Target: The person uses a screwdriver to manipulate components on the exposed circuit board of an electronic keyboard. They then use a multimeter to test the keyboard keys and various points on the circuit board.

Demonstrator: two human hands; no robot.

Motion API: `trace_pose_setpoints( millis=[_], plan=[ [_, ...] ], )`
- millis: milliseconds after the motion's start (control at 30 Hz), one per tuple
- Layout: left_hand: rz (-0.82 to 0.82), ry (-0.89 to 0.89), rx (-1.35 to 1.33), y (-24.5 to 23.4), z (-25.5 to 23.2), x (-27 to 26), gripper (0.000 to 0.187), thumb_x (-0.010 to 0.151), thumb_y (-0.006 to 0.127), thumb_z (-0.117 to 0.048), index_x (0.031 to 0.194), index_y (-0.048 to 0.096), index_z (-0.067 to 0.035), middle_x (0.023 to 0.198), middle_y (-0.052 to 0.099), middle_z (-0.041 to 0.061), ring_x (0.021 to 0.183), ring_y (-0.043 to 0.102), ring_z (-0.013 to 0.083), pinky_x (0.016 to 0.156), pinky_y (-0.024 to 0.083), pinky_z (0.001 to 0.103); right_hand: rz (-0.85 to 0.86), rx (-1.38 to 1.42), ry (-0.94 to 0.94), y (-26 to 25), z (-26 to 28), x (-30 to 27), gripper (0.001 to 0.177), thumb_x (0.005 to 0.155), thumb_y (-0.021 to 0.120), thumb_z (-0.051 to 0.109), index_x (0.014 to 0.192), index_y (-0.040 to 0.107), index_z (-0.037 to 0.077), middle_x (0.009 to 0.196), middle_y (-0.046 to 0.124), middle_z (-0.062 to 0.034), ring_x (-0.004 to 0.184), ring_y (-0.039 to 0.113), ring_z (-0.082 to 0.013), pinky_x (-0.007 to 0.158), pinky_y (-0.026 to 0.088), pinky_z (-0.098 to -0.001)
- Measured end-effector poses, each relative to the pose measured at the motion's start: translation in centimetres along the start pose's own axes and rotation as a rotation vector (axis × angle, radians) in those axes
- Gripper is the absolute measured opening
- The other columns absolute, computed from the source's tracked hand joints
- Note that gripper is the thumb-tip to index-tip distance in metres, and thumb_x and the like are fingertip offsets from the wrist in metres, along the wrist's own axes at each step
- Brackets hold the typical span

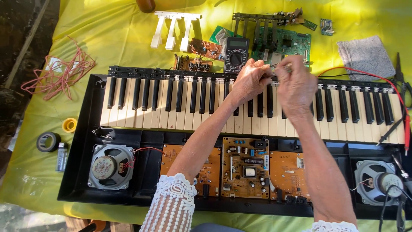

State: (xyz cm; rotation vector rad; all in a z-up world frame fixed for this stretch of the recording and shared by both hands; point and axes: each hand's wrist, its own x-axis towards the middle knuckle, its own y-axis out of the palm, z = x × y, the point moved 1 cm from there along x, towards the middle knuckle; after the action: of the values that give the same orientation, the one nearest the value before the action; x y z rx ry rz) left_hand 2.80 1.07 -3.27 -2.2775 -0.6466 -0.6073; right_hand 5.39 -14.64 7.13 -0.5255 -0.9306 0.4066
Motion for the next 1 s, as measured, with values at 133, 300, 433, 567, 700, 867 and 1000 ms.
trace_pose_setpoints(
  millis=[133, 300, 433, 567, 700, 867, 1000],
  plan=[
    [0.05, 0.079, 0.04, -1.6, -2.2, 0.1, 0.021, 0.082, 0.046, 0.003, 0.073, 0.049, -0.016, 0.079, 0.038, 0.001, 0.065, 0.036, 0.0175, 0.083, 0.033, 0.037, -0.178, 0.047, 0.032, -4.1, -0.8, 1.1, 0.01, 0.12, 0.07, 0.005, 0.116, 0.063, 0.001, 0.082, 0.074, -0.0072, 0.066, 0.072, -0.0178, 0.049, 0.043, -0.0255],
    [-0.047, 0.165, 0.018, -1.5, -2.5, -0.4, 0.022, 0.087, 0.049, 0.008, 0.088, 0.052, -0.014, 0.089, 0.047, 0.003, 0.076, 0.045, 0.0167, 0.087, 0.038, 0.037, -0.179, -0.103, -0.082, -7.6, -1.8, -1.9, 0.036, 0.126, 0.071, 0.028, 0.12, 0.06, -0.005, 0.081, 0.06, -0.0075, 0.061, 0.057, -0.0175, 0.055, 0.046, -0.0318],
    [-0.033, 0.145, 0.06, -1.5, -2.8, -0.1, 0.025, 0.086, 0.049, 0.012, 0.078, 0.057, -0.01, 0.075, 0.046, 0.002, 0.064, 0.046, 0.0174, 0.083, 0.038, 0.037, -0.156, -0.088, -0.032, -8.8, -0.9, -5.0, 0.029, 0.122, 0.082, 0.017, 0.118, 0.061, -0.004, 0.086, 0.065, -0.0091, 0.066, 0.057, -0.0187, 0.061, 0.046, -0.0338],
    [-0.045, 0.2, 0.047, -2.2, -3.5, 0.2, 0.023, 0.078, 0.051, 0.012, 0.075, 0.053, -0.011, 0.07, 0.043, 0.001, 0.065, 0.042, 0.0172, 0.079, 0.036, 0.036, -0.184, -0.034, 0.021, -9.2, -1.6, -7.6, 0.028, 0.121, 0.077, 0.014, 0.118, 0.057, -0.006, 0.093, 0.066, -0.015, 0.065, 0.057, -0.0214, 0.056, 0.044, -0.0341],
    [-0.085, 0.276, 0.047, -1.0, -1.9, 0.2, 0.019, 0.071, 0.052, 0.006, 0.077, 0.049, -0.012, 0.074, 0.039, 0.001, 0.073, 0.039, 0.0212, 0.077, 0.033, 0.04, -0.177, 0.02, 0.064, -8.9, -1.5, -9.1, 0.024, 0.115, 0.072, 0.014, 0.116, 0.057, -0.005, 0.092, 0.069, -0.0169, 0.073, 0.068, -0.0261, 0.064, 0.056, -0.0351],
    [-0.048, 0.292, 0.108, -0.4, -0.6, 0.0, 0.012, 0.081, 0.063, -0.002, 0.079, 0.058, -0.014, 0.075, 0.048, 0.003, 0.074, 0.046, 0.0262, 0.077, 0.035, 0.043, -0.306, -0.053, 0.043, -10.1, -1.0, -8.7, 0.019, 0.112, 0.071, 0.011, 0.108, 0.059, -0.003, 0.092, 0.065, -0.0144, 0.067, 0.06, -0.0221, 0.063, 0.052, -0.0343],
    [-0.019, 0.267, 0.133, -2.1, -2.8, 0.5, 0.012, 0.082, 0.064, -0.001, 0.076, 0.061, -0.011, 0.074, 0.054, 0.009, 0.07, 0.051, 0.0298, 0.076, 0.037, 0.043, -0.447, -0.056, -0.002, -11.4, -0.9, -7.8, 0.021, 0.11, 0.068, 0.013, 0.107, 0.055, -0.003, 0.092, 0.066, -0.0155, 0.071, 0.063, -0.0229, 0.063, 0.055, -0.0332]
  ],
)
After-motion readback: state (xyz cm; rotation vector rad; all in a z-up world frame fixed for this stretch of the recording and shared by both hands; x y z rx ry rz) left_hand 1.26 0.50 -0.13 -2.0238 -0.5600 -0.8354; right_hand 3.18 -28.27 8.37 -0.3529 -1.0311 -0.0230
